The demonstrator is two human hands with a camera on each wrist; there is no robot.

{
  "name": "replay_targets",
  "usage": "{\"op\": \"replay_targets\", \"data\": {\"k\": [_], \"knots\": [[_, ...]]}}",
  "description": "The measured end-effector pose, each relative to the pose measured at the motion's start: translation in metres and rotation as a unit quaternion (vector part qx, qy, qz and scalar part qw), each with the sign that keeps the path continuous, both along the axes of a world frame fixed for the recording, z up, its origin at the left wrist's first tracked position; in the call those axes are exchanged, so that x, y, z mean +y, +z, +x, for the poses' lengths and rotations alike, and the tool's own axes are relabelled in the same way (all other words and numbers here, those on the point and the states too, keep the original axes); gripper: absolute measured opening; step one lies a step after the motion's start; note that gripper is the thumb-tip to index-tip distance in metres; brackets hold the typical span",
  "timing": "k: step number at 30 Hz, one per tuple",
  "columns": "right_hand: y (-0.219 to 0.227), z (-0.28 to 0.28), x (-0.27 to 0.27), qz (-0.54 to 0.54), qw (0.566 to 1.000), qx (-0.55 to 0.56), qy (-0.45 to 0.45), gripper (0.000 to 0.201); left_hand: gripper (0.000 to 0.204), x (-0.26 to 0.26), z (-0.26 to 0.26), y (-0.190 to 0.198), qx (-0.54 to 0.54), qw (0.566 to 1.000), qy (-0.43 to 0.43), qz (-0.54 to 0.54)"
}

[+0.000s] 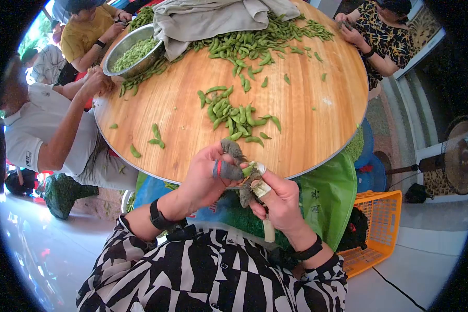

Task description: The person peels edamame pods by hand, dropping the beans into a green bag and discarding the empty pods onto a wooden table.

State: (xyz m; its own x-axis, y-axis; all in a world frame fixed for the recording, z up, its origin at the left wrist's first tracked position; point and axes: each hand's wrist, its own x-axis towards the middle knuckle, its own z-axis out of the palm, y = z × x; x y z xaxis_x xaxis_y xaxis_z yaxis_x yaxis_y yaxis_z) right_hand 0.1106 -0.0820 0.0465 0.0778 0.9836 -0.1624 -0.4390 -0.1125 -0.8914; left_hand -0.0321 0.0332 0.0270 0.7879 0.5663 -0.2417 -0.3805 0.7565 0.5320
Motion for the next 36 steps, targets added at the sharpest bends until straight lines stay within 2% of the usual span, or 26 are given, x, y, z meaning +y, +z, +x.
{"op": "replay_targets", "data": {"k": [4,6,9,13,16,19,21,22,24,25,27,28,29,30,31,32,33,34,36], "knots": [[0.000,0.005,0.002,0.004,1.000,-0.010,0.028,0.035,0.028,0.005,0.000,-0.006,-0.049,0.997,-0.037,-0.047],[0.002,0.003,0.003,-0.006,0.999,0.004,0.033,0.035,0.031,-0.001,0.003,-0.005,0.036,0.990,0.053,0.123],[0.002,-0.002,0.001,-0.015,1.000,0.009,0.002,0.037,0.032,-0.002,0.002,0.001,0.050,0.987,0.069,0.138],[0.000,0.000,0.001,-0.025,0.998,0.059,0.018,0.038,0.031,-0.001,-0.003,0.007,0.086,0.983,0.041,0.155],[0.002,0.005,0.002,-0.041,0.994,0.090,0.037,0.037,0.032,0.002,-0.005,0.006,0.093,0.972,0.041,0.210],[0.001,0.004,0.003,-0.042,0.994,0.090,0.051,0.037,0.022,0.008,-0.008,-0.002,0.053,0.987,0.014,0.154],[0.001,0.004,0.003,-0.034,0.995,0.077,0.058,0.036,0.018,0.012,-0.009,-0.011,-0.059,0.995,-0.073,-0.045],[0.001,0.003,0.002,-0.036,0.993,0.090,0.061,0.035,0.018,0.012,-0.009,-0.014,-0.059,0.995,-0.072,-0.045],[0.000,0.002,0.000,-0.041,0.992,0.103,0.064,0.035,0.014,0.012,-0.009,-0.020,-0.096,0.981,-0.137,-0.099],[-0.002,0.002,0.000,-0.056,0.989,0.127,0.057,0.036,0.014,0.013,-0.009,-0.024,-0.097,0.981,-0.137,-0.099],[-0.006,0.004,-0.001,-0.070,0.985,0.149,0.046,0.036,0.014,0.013,-0.009,-0.024,-0.060,0.991,-0.116,0.005],[-0.008,0.005,-0.002,-0.087,0.982,0.165,0.028,0.037,0.014,0.009,-0.008,-0.020,-0.060,0.991,-0.116,0.004],[-0.011,0.006,-0.002,-0.104,0.978,0.180,0.011,0.039,0.016,0.004,-0.007,-0.013,0.038,0.977,-0.043,0.206],[-0.014,0.006,-0.002,-0.104,0.978,0.180,0.011,0.039,0.018,0.002,-0.007,-0.005,0.134,0.907,0.033,0.397],[-0.017,0.006,-0.001,-0.089,0.975,0.202,0.013,0.039,0.018,0.003,-0.007,-0.002,0.133,0.907,0.032,0.398],[-0.019,0.006,-0.002,-0.076,0.972,0.224,0.016,0.040,0.022,0.005,-0.010,0.000,0.158,0.791,0.085,0.585],[-0.018,0.004,-0.002,-0.078,0.971,0.225,0.016,0.040,0.026,0.005,-0.012,0.000,0.176,0.633,0.134,0.742],[-0.016,0.002,0.000,-0.085,0.970,0.226,0.005,0.041,0.026,0.004,-0.013,0.000,0.177,0.633,0.133,0.742],[-0.010,-0.002,0.003,-0.091,0.969,0.228,-0.008,0.042,0.032,0.004,-0.013,-0.002,0.185,0.571,0.167,0.782]]}}
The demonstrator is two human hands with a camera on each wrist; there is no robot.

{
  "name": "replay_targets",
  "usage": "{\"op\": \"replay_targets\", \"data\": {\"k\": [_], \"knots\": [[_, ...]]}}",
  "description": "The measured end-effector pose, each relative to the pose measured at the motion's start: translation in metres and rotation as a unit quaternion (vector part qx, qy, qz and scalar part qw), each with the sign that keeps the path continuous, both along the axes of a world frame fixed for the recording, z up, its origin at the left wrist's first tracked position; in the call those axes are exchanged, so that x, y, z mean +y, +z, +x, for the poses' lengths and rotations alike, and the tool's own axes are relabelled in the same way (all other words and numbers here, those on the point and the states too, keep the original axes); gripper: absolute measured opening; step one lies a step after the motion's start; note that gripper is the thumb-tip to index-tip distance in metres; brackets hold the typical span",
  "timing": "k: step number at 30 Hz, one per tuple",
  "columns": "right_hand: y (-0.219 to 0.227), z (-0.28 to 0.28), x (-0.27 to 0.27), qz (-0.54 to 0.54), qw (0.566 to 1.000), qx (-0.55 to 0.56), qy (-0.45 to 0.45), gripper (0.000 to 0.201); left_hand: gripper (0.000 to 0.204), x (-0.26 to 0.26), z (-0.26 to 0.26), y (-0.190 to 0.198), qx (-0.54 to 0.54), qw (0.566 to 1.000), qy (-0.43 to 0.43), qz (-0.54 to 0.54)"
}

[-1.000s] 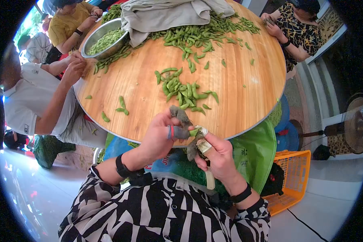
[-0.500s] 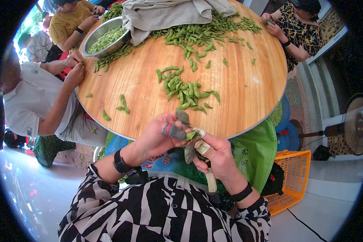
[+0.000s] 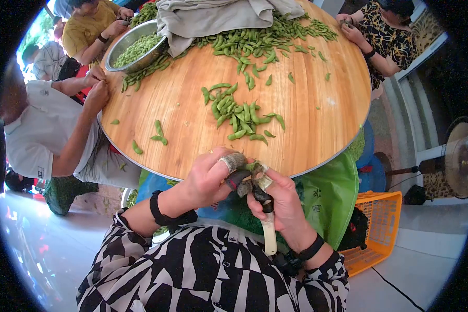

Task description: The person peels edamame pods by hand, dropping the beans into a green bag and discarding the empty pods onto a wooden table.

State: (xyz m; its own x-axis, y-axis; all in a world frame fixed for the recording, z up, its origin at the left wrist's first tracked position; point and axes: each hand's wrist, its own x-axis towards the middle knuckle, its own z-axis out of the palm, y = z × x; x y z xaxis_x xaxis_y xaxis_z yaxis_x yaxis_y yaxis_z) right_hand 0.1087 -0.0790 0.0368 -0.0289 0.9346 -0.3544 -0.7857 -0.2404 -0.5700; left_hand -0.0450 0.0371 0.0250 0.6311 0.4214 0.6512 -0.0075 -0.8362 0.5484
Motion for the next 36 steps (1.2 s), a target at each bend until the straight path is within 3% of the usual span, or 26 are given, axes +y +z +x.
{"op": "replay_targets", "data": {"k": [3,4,7,9,12,15,20,28,31,33,34,35,36], "knots": [[0.005,-0.006,0.001,-0.040,0.999,0.011,-0.019,0.042,0.031,0.003,-0.001,-0.009,-0.028,0.997,-0.027,-0.061],[0.005,-0.007,0.001,-0.028,0.999,-0.032,-0.023,0.041,0.031,0.003,-0.001,-0.009,-0.026,0.997,-0.027,-0.062],[0.008,-0.010,0.003,-0.011,0.995,-0.089,-0.040,0.038,0.036,0.001,0.002,-0.008,-0.032,0.998,-0.011,-0.050],[0.012,-0.009,0.005,0.001,0.993,-0.106,-0.058,0.037,0.040,0.004,0.006,-0.004,-0.024,0.998,0.031,0.041],[0.014,-0.004,0.003,0.002,0.993,-0.109,-0.038,0.036,0.042,0.010,0.002,-0.004,-0.005,0.996,-0.007,0.087],[0.014,-0.003,0.005,-0.023,0.992,-0.120,-0.031,0.034,0.043,0.004,-0.003,-0.004,0.040,0.996,0.008,0.080],[0.011,-0.005,0.003,0.017,0.981,-0.192,-0.032,0.033,0.046,0.003,-0.001,-0.014,0.000,0.997,0.021,0.079],[0.022,-0.004,0.005,-0.015,0.983,-0.184,-0.009,0.029,0.040,0.005,-0.006,-0.008,0.029,0.994,-0.006,0.102],[0.018,-0.003,0.002,-0.018,0.984,-0.179,0.013,0.029,0.035,0.000,-0.008,-0.008,0.063,0.997,-0.002,0.041],[0.018,-0.002,0.002,-0.017,0.982,-0.185,0.018,0.029,0.028,-0.004,-0.007,-0.010,-0.024,0.977,-0.046,-0.208],[0.018,-0.001,0.001,0.000,0.978,-0.206,0.012,0.028,0.028,-0.004,-0.006,-0.008,-0.024,0.977,-0.047,-0.208],[0.018,-0.001,0.001,0.018,0.974,-0.228,0.008,0.026,0.024,-0.003,-0.005,-0.004,-0.037,0.914,-0.069,-0.397],[0.016,0.000,0.001,0.018,0.974,-0.228,0.007,0.026,0.021,-0.003,-0.005,0.000,-0.048,0.815,-0.087,-0.571]]}}
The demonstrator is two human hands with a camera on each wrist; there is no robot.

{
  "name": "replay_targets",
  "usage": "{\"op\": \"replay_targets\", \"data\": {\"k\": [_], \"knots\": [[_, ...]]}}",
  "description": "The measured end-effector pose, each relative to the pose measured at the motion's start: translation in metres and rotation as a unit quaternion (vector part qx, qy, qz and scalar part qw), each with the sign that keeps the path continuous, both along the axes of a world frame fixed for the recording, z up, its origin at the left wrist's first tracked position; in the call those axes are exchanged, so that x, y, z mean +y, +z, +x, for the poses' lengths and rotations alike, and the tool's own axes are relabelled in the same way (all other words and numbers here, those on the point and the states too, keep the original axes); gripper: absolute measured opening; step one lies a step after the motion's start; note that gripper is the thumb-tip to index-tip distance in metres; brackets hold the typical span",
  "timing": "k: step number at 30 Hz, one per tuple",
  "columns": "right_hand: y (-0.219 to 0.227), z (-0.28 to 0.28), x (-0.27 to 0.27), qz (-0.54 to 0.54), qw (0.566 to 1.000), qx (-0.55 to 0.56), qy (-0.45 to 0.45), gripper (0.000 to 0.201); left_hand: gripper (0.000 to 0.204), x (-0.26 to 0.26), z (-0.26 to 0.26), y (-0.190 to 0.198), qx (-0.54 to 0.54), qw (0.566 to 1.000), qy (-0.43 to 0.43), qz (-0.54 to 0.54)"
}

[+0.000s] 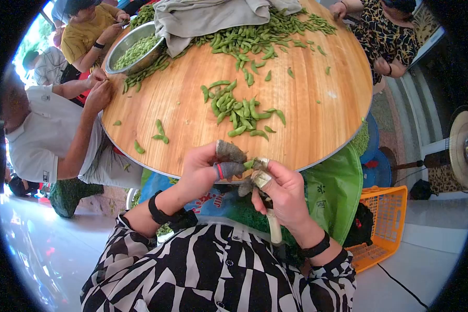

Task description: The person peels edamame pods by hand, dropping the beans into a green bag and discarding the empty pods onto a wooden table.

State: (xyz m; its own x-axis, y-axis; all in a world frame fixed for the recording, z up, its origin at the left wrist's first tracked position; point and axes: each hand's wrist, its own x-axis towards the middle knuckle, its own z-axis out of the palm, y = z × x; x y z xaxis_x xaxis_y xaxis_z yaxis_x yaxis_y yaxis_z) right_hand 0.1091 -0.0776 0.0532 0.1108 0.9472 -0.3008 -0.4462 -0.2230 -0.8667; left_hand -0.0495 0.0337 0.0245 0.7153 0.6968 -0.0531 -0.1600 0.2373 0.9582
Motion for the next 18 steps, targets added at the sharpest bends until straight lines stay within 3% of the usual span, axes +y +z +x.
{"op": "replay_targets", "data": {"k": [2,4,9,12,14,16,18], "knots": [[-0.007,0.002,0.001,0.023,0.997,-0.068,-0.007,0.020,0.019,-0.001,0.003,-0.001,0.011,0.999,-0.008,-0.035],[-0.010,0.003,0.003,0.018,0.998,-0.067,-0.011,0.017,0.019,-0.002,0.004,-0.008,-0.049,0.990,-0.023,-0.134],[-0.014,0.000,0.005,0.009,0.998,-0.057,-0.025,0.012,0.019,-0.001,0.004,-0.009,-0.074,0.977,-0.053,-0.192],[-0.012,0.000,0.006,0.016,0.994,-0.110,-0.022,0.010,0.016,0.002,0.004,-0.016,-0.095,0.960,-0.078,-0.253],[-0.013,0.003,0.007,0.013,0.999,-0.049,-0.011,0.010,0.016,0.002,0.004,-0.021,-0.115,0.943,-0.091,-0.298],[-0.012,0.003,0.008,0.010,1.000,-0.015,-0.005,0.010,0.013,0.002,0.003,-0.023,-0.163,0.903,-0.162,-0.362],[-0.013,0.003,0.008,0.006,1.000,0.018,0.000,0.011,0.015,0.001,0.002,-0.022,-0.146,0.903,-0.156,-0.372]]}}
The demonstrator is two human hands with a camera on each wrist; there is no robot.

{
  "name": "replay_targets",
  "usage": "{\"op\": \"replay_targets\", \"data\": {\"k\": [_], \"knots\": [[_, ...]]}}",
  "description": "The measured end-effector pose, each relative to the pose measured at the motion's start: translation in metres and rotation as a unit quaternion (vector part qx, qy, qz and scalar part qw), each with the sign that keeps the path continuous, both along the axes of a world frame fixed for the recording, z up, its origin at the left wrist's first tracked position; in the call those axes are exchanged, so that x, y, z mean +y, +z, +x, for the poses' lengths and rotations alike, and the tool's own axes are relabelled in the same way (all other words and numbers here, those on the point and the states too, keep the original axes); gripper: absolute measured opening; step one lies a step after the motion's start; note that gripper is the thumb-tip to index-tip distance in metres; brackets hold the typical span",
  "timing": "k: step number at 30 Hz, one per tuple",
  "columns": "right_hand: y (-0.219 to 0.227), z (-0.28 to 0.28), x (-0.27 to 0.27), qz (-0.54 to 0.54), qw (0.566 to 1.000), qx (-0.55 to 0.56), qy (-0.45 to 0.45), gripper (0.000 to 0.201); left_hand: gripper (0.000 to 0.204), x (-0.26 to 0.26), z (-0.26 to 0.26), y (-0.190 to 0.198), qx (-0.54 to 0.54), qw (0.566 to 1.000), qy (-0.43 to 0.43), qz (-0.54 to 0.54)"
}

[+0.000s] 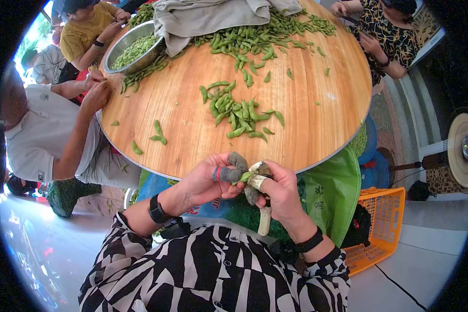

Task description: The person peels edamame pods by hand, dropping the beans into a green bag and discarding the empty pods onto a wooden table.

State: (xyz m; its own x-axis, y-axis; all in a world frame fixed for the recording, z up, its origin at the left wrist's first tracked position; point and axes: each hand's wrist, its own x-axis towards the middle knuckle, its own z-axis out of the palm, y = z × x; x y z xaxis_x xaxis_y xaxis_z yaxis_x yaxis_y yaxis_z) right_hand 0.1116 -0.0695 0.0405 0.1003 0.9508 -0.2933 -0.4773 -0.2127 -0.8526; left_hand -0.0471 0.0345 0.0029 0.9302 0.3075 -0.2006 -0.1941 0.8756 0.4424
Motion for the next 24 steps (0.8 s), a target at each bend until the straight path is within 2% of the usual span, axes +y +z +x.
{"op": "replay_targets", "data": {"k": [2,3,4,5,7,8,10,11,13,17,19,22,24], "knots": [[-0.005,0.000,0.000,-0.011,0.999,0.025,-0.021,0.012,0.017,-0.001,-0.001,0.007,0.019,1.000,-0.002,-0.006],[-0.005,0.000,0.000,-0.012,0.999,0.024,-0.020,0.012,0.019,-0.003,-0.001,0.015,0.080,0.981,0.027,0.175],[-0.005,-0.001,0.000,-0.019,1.000,0.002,-0.025,0.012,0.022,-0.005,-0.002,0.021,0.138,0.925,0.055,0.349],[-0.005,-0.002,-0.001,-0.025,0.999,-0.020,-0.031,0.012,0.022,-0.007,-0.003,0.023,0.138,0.926,0.055,0.348],[-0.006,-0.002,-0.001,-0.029,0.999,-0.029,-0.029,0.011,0.022,-0.009,-0.004,0.025,0.168,0.835,0.091,0.516],[-0.006,-0.002,0.000,-0.031,0.998,-0.039,-0.027,0.011,0.022,-0.008,-0.005,0.025,0.167,0.834,0.092,0.517],[-0.006,-0.002,-0.001,-0.019,0.998,-0.051,-0.024,0.011,0.017,-0.008,-0.006,0.024,0.170,0.886,0.074,0.425],[-0.006,-0.003,-0.003,-0.010,0.998,-0.063,-0.022,0.011,0.017,-0.008,-0.006,0.023,0.171,0.887,0.073,0.424],[-0.004,-0.006,-0.002,-0.011,0.997,-0.063,-0.033,0.011,0.012,-0.007,-0.004,0.023,0.170,0.928,0.058,0.326],[-0.002,-0.004,-0.003,-0.021,0.998,-0.042,-0.029,0.011,0.011,-0.005,-0.005,0.024,0.186,0.936,0.041,0.296],[-0.004,0.000,-0.006,-0.019,0.999,-0.028,-0.009,0.011,0.012,-0.005,-0.005,0.018,0.147,0.978,0.007,0.149],[-0.009,0.007,-0.008,-0.017,1.000,-0.011,0.009,0.010,0.014,-0.004,-0.006,0.013,0.112,0.989,-0.031,0.089],[-0.008,0.011,-0.007,-0.018,1.000,-0.007,0.009,0.010,0.014,-0.005,-0.004,0.015,0.117,0.989,-0.025,0.085]]}}
